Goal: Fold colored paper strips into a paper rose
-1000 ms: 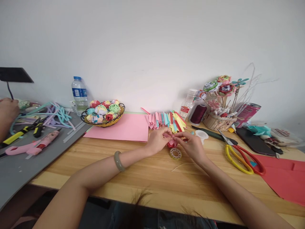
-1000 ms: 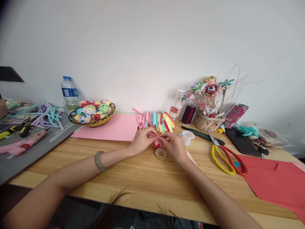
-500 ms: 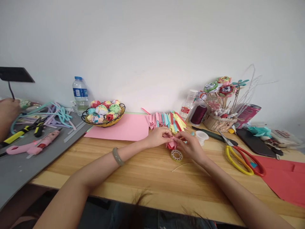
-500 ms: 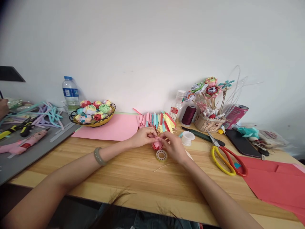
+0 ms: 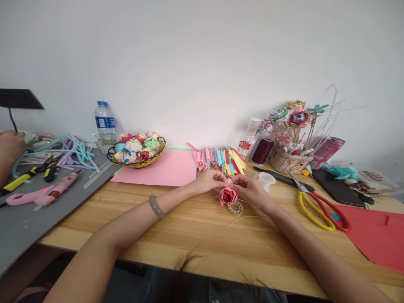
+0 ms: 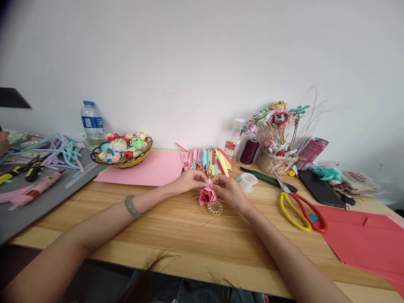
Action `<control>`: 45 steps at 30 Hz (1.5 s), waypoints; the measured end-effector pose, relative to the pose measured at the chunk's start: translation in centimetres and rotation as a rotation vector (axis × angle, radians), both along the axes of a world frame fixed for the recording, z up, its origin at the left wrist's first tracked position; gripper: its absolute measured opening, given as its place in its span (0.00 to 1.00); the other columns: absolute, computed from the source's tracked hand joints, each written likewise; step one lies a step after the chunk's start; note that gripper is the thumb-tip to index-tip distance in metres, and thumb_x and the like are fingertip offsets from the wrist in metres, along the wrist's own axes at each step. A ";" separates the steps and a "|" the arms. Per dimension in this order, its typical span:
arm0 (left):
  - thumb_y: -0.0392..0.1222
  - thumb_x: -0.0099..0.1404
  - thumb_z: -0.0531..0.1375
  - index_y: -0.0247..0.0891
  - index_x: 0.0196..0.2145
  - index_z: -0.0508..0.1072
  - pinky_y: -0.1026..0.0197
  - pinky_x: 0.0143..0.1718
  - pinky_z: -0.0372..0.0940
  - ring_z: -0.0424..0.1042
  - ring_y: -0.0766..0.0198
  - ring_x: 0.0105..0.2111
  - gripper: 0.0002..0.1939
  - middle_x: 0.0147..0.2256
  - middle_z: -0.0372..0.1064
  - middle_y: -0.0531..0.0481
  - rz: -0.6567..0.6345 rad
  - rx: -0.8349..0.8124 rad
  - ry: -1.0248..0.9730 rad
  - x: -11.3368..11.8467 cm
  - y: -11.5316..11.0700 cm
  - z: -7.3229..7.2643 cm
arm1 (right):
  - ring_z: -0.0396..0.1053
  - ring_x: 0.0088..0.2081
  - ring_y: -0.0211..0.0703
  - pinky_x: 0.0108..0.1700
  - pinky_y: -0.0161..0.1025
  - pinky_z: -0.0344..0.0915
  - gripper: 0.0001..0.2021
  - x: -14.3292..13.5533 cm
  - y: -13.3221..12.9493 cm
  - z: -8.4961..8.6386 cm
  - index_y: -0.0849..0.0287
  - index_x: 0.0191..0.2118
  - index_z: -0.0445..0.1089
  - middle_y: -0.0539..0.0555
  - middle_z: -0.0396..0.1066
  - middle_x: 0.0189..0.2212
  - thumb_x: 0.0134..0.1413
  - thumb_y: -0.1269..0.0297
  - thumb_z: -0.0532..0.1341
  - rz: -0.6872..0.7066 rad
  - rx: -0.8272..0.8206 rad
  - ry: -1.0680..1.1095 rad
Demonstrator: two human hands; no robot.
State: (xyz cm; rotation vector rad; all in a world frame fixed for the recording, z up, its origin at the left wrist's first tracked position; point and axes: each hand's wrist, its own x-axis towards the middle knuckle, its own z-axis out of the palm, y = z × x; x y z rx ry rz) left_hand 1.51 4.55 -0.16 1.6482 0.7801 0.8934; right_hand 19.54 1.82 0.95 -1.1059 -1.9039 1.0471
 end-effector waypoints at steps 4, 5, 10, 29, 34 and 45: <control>0.35 0.47 0.62 0.31 0.27 0.71 0.65 0.34 0.61 0.66 0.72 0.27 0.07 0.26 0.68 0.52 -0.042 -0.063 -0.035 -0.1 -0.2 0.1 | 0.66 0.24 0.36 0.25 0.34 0.61 0.14 -0.1 -0.1 0.1 0.61 0.31 0.65 0.51 0.70 0.25 0.46 0.53 0.59 -0.001 -0.060 -0.006; 0.35 0.47 0.62 0.31 0.27 0.71 0.65 0.33 0.61 0.66 0.72 0.26 0.07 0.25 0.68 0.52 -0.043 -0.080 -0.043 -0.1 -0.2 0.2 | 0.66 0.25 0.37 0.26 0.34 0.62 0.14 -0.1 -0.1 0.2 0.61 0.32 0.65 0.52 0.71 0.25 0.46 0.53 0.59 0.003 -0.069 -0.005; 0.35 0.45 0.64 0.30 0.26 0.71 0.65 0.31 0.60 0.65 0.72 0.24 0.09 0.24 0.67 0.52 -0.039 -0.194 -0.075 0.0 -0.1 0.0 | 0.68 0.27 0.38 0.28 0.36 0.63 0.16 0.0 0.1 0.1 0.62 0.32 0.67 0.54 0.72 0.27 0.44 0.53 0.61 0.020 -0.102 -0.005; 0.40 0.45 0.65 0.32 0.22 0.69 0.66 0.28 0.58 0.65 0.70 0.24 0.09 0.23 0.67 0.52 0.110 -0.001 0.050 0.7 -1.1 0.6 | 0.63 0.23 0.36 0.24 0.33 0.57 0.12 0.2 0.2 -0.8 0.59 0.27 0.64 0.50 0.69 0.22 0.50 0.55 0.57 -0.058 0.227 -0.219; 0.35 0.47 0.62 0.32 0.23 0.71 0.66 0.27 0.60 0.66 0.69 0.23 0.04 0.23 0.68 0.51 0.107 0.040 0.016 0.5 -1.0 0.6 | 0.64 0.24 0.36 0.27 0.33 0.59 0.08 0.2 -0.6 0.1 0.58 0.32 0.65 0.50 0.70 0.24 0.55 0.62 0.52 -0.019 0.434 -0.330; 0.36 0.53 0.56 0.33 0.36 0.72 0.66 0.25 0.62 0.68 0.68 0.26 0.12 0.35 0.70 0.45 0.171 -0.288 -0.137 0.6 -1.5 1.7 | 0.67 0.27 0.39 0.28 0.34 0.59 0.06 0.4 -1.0 0.6 0.58 0.29 0.64 0.53 0.72 0.27 0.55 0.70 0.52 -0.182 0.910 -0.500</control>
